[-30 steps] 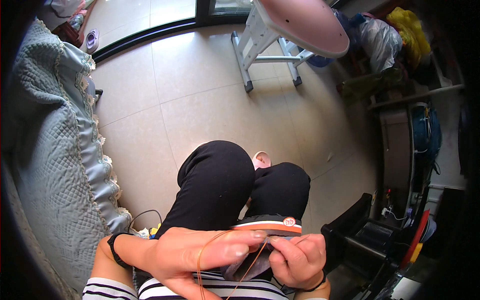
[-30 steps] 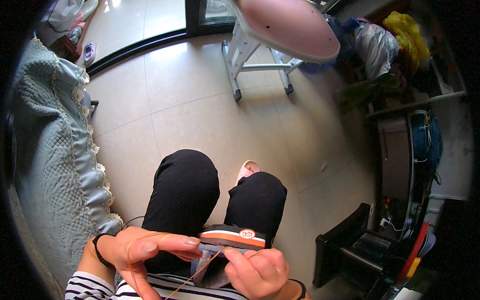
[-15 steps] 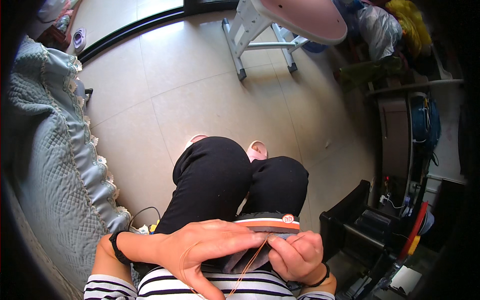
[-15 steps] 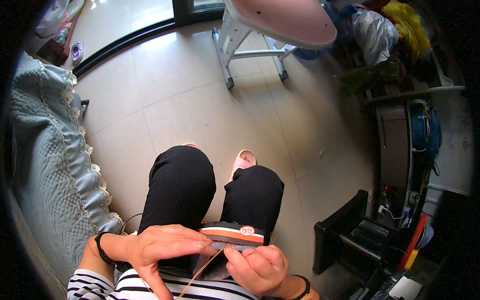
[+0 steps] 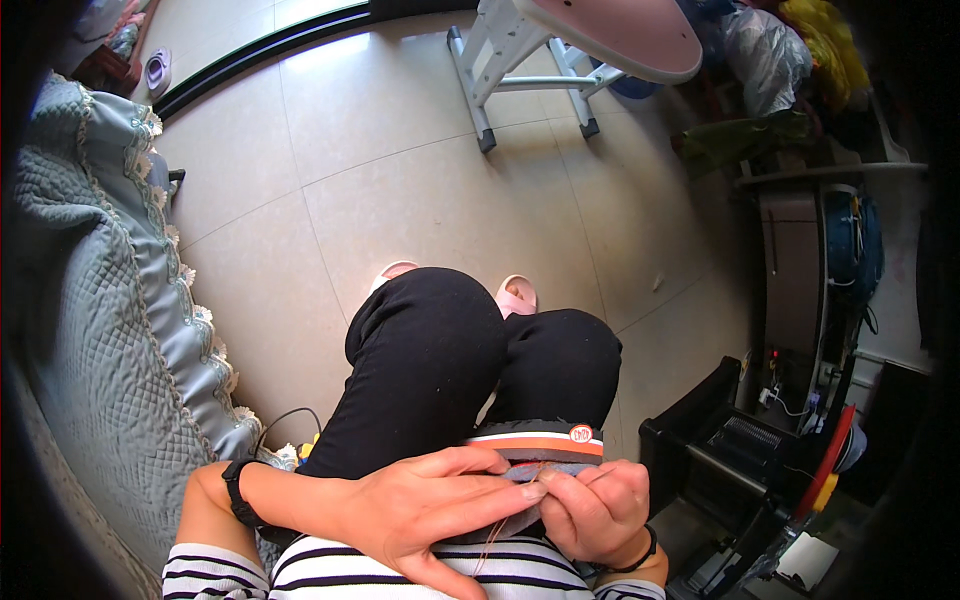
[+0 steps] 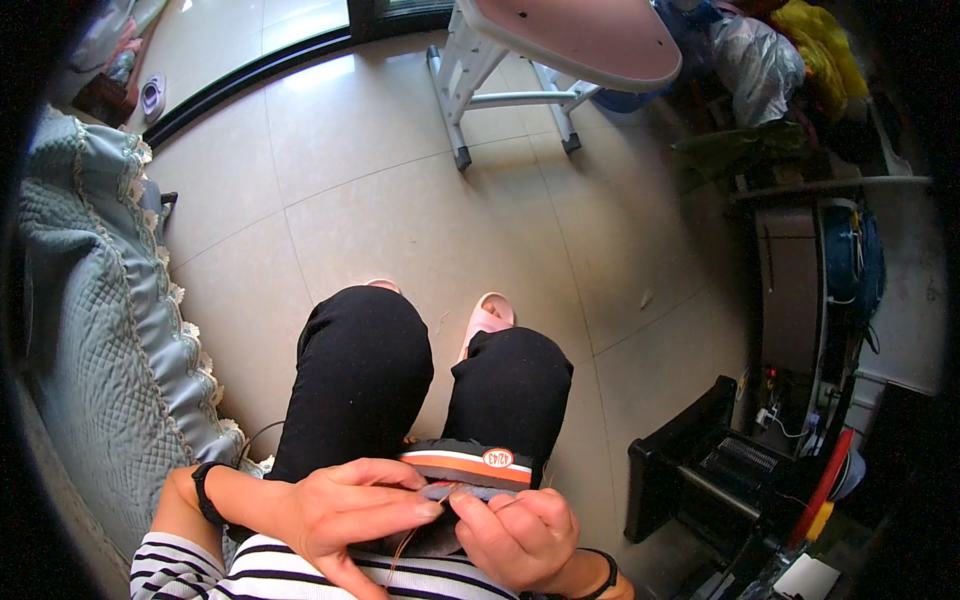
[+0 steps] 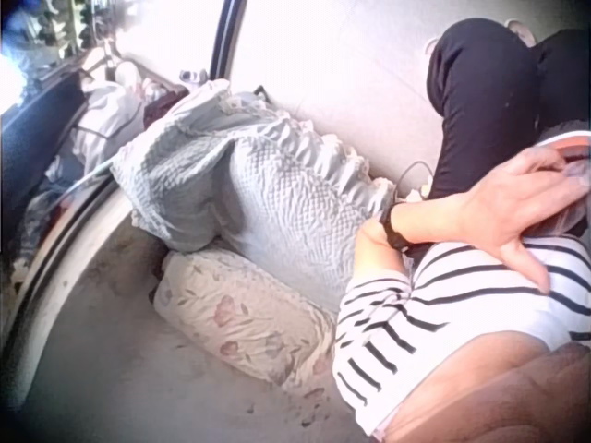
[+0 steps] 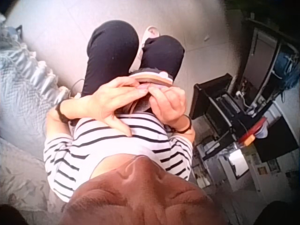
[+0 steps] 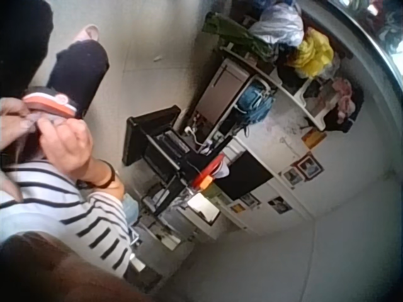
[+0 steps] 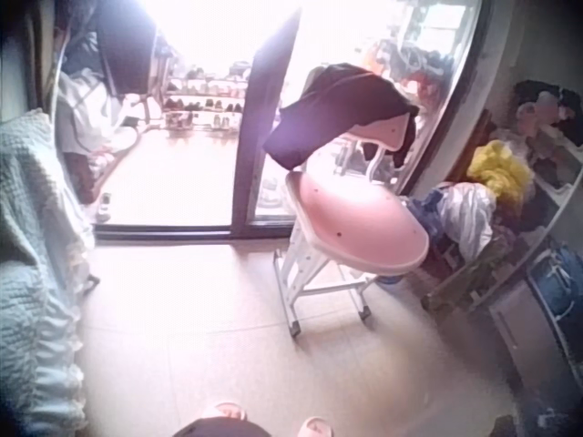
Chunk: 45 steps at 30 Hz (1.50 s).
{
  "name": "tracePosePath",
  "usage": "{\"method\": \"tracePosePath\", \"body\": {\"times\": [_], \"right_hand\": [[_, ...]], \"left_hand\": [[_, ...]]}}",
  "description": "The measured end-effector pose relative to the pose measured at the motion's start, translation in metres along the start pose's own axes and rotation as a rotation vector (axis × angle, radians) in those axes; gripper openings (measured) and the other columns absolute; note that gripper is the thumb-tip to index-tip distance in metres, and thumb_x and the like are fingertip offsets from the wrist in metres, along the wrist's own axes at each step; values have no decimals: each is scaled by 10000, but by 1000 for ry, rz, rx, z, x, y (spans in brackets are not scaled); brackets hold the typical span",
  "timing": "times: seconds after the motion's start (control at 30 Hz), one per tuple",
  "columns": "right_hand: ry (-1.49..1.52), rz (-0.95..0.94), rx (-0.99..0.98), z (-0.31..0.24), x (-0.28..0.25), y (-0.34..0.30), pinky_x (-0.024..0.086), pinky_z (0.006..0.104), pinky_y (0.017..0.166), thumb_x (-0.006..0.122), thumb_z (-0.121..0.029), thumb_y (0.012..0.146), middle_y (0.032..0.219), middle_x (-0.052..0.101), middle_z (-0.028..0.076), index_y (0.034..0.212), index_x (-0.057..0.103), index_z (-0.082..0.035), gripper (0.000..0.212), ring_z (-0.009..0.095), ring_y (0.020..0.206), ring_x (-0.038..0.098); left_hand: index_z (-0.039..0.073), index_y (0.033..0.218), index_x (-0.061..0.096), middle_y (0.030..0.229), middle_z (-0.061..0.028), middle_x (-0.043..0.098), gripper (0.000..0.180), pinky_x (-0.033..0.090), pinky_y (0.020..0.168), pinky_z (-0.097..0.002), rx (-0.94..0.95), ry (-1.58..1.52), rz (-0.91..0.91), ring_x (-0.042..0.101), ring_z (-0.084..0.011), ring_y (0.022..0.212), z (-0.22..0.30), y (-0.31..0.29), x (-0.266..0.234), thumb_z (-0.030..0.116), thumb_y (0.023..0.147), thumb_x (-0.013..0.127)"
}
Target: The person sews the edge of a shoe by hand using a needle and thread, pulling the thread through the material and looping it.
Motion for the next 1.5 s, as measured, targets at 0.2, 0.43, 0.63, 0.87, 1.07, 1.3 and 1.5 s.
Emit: {"method": "tracePosePath", "body": {"times": [0.2,0.43,0.63,0.87,1.07,1.3,1.5], "right_hand": [[-22,-24,-29,-2,-5,4,449,287,631,692,-74,685,832,505,-7,933,670,-117,253,158,683,505],[418,125,323,4,-14,-6,466,303,583,628,-39,756,727,594,76,897,654,-35,144,181,619,551],[866,328,647,1,-30,-20,546,360,756,563,-149,931,805,676,194,1054,506,80,266,248,745,671],[1038,161,764,-16,-29,-4,553,328,722,583,-115,921,773,668,201,940,466,29,187,216,714,667],[417,-33,542,-22,-18,5,521,215,569,634,-52,881,646,635,82,869,534,30,130,103,582,627],[143,16,302,-25,-16,14,434,245,479,680,-11,814,578,596,51,839,573,-8,110,148,496,568],[175,42,298,-25,-15,11,424,256,479,685,5,792,574,580,42,843,576,-15,122,158,492,538]], "left_hand": [[-114,1129,570,1144,-272,552,624,523,839,-388,-113,-111,161,608,-359,997,-1,-9,9,316,733,787],[-142,1149,520,1062,-244,574,699,518,795,-387,4,-53,190,602,-344,910,3,-7,19,385,752,750],[-128,1142,539,1038,-213,577,677,516,787,-359,-34,43,116,598,-301,889,12,-7,20,426,788,699],[-96,1153,564,1061,-217,584,667,513,810,-361,-80,122,104,609,-308,922,18,-13,21,415,758,732],[-110,1121,574,975,-202,607,686,524,764,-366,-24,133,178,610,-302,840,16,-13,23,433,738,742],[-103,1120,579,986,-203,607,670,520,764,-364,-38,120,191,613,-305,852,16,-15,22,421,739,748],[-97,1123,582,992,-200,605,661,516,765,-362,-50,89,198,610,-301,859,15,-16,22,417,741,748]]}}
Point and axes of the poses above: each hand's wrist, its own y-axis towards the middle knuckle, its own x-axis out of the palm, z = x × y, the point moved 1 cm from there along y, towards the middle knuckle
